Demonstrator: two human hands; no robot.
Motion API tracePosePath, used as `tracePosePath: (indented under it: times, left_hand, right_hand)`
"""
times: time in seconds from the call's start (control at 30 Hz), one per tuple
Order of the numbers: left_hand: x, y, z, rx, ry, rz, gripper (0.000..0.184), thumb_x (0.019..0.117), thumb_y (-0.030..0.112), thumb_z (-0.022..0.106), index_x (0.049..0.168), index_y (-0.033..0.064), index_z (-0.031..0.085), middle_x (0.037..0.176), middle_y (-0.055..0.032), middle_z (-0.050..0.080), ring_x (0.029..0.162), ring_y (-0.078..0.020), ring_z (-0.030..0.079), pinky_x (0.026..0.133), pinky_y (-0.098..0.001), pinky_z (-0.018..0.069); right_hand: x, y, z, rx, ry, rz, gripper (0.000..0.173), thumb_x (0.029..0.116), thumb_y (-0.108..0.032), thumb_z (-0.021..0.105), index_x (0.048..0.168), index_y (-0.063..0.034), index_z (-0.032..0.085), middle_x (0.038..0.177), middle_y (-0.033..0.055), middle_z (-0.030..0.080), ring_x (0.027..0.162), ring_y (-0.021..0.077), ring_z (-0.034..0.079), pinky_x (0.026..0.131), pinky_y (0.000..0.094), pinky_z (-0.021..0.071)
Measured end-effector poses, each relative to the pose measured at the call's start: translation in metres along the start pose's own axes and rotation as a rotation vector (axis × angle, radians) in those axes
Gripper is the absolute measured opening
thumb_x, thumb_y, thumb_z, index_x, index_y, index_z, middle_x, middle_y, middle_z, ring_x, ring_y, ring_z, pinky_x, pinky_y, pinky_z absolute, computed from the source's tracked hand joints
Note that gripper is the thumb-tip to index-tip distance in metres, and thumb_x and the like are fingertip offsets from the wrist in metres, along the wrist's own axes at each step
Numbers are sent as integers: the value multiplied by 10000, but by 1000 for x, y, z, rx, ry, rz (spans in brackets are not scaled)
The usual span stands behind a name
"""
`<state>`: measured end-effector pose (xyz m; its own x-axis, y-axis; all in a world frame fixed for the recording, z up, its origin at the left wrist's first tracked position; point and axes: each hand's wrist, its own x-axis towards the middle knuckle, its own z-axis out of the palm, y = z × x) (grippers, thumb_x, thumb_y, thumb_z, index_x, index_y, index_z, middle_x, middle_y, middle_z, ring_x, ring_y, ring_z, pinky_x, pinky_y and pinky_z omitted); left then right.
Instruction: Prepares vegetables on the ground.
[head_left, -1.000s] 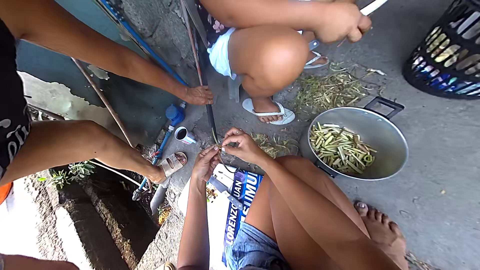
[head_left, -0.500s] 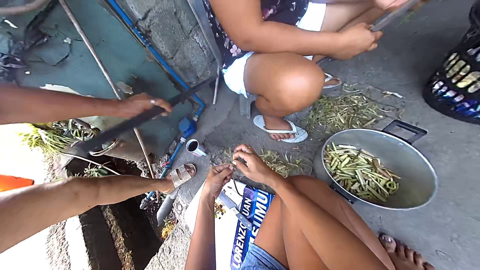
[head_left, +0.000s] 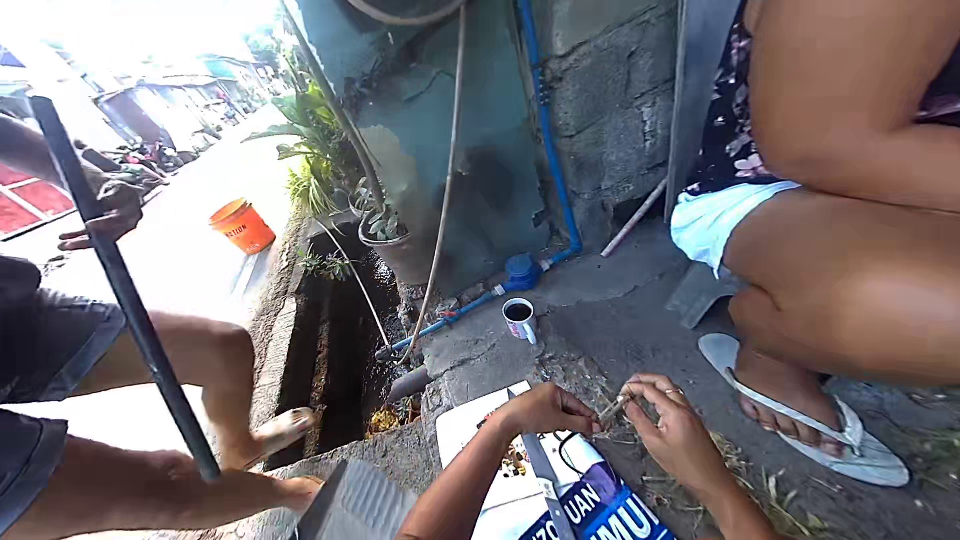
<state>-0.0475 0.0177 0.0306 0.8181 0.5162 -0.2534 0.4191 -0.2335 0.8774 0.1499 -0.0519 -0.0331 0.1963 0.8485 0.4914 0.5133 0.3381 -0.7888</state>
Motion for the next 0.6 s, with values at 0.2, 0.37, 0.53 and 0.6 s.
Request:
tracePosePath:
  times: [0.2,0.37,0.53,0.6]
  left_hand:
    - [-3,3,1,64,-33,191,206,1004,75,611,1088,-80,717,908,-106,698,763,-64,597,745,-252,505]
    - [-1,8,4,43,138,331,209,997,34,594,1091,-116,706,995,-165,688,837,-117,633,788,-274,531]
    - [2,14,7,-115,350,338,207,1006,46,550,1057,-94,693,908,-37,666,750,-1,589,717,-197,518]
    - [5,12,11,-174,412,279,199,1011,53,548,1050,-69,701,871,-2,680,746,-3,610,737,-216,539]
  right_hand:
    - [-3,2,-15,332,-93,244,223,905,-144,584,968,45,685,1165,124,625,1018,67,606,862,202,518]
    - [-3,-5,-21,484,-112,334,172,894,-123,586,953,0,692,1089,36,663,1015,32,618,891,215,525]
    - [-1,-23,-20,439,-202,295,194,947,-74,584,1010,79,684,1142,120,647,1029,79,612,900,250,525]
    - [1,-26,-16,453,-189,320,196,957,-79,579,1024,70,687,1139,116,650,1022,81,613,898,253,522]
